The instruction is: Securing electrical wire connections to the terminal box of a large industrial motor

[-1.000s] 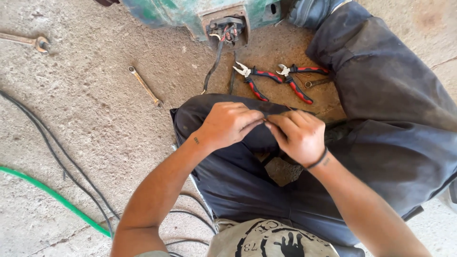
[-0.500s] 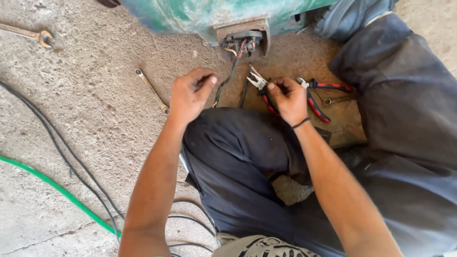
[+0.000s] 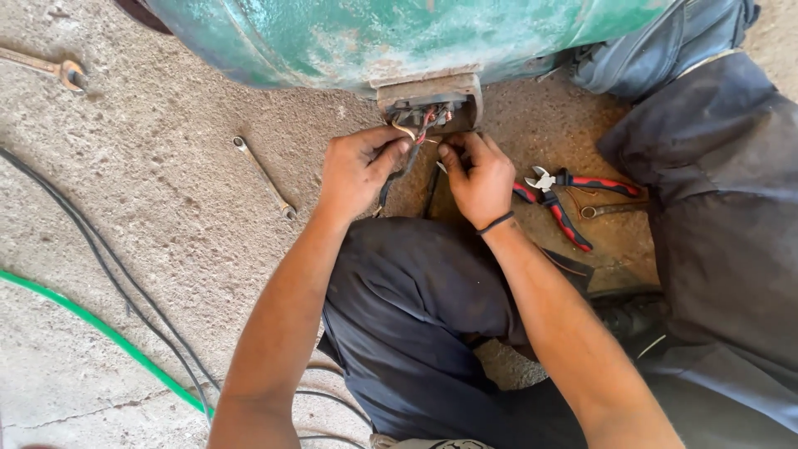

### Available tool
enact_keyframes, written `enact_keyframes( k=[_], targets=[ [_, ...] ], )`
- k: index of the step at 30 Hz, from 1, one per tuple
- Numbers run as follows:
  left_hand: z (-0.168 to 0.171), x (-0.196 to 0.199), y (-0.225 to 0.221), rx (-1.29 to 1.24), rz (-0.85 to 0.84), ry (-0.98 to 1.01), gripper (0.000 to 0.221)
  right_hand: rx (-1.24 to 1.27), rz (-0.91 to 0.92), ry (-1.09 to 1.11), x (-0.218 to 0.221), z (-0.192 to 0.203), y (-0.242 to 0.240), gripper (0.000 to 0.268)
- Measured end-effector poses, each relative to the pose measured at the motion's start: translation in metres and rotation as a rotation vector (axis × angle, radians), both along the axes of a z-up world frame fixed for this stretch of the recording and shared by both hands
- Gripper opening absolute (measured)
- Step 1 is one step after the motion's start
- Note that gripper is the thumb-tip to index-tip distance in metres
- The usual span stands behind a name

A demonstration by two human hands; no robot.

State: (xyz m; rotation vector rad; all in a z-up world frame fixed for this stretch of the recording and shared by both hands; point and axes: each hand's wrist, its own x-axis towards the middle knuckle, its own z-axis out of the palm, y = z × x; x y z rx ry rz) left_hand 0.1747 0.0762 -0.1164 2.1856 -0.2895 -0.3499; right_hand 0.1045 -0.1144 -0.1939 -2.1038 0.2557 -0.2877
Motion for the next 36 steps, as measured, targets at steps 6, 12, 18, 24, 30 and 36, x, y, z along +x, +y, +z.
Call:
enact_keyframes(
  k=[6, 12, 18, 24, 30, 36],
  targets=[
    [0.005, 0.002, 0.001, 0.132, 0.011, -0.304, 0.008, 0.038, -0.054, 0.081, 0.004, -0.004, 0.005, 0.012],
    [0.015, -0.004, -0.006, -0.182, 0.025, -0.188, 0.015, 0.253, -0.125, 0.069, 0.004, -0.008, 0.022, 0.007],
    [0.005, -0.013, 0.001, -0.36, 0.055, 0.029, 0.018, 0.19, 0.013, -0.033, -0.009, 0.0, 0.007, 0.006],
    [-0.015, -0.01, 0.005, -0.356, 0.02, 0.117, 0.021, 0.162, 0.105, -0.041, -0.01, 0.0, -0.001, 0.008],
    [-0.005, -0.005, -0.001, -0.153, 0.073, 0.174, 0.018, 0.181, 0.056, 0.056, -0.004, -0.011, 0.002, 0.008],
    [-0.001, -0.005, -0.01, 0.059, 0.098, -0.015, 0.013, 0.211, -0.01, 0.17, 0.007, -0.011, 0.02, 0.015]
  ],
)
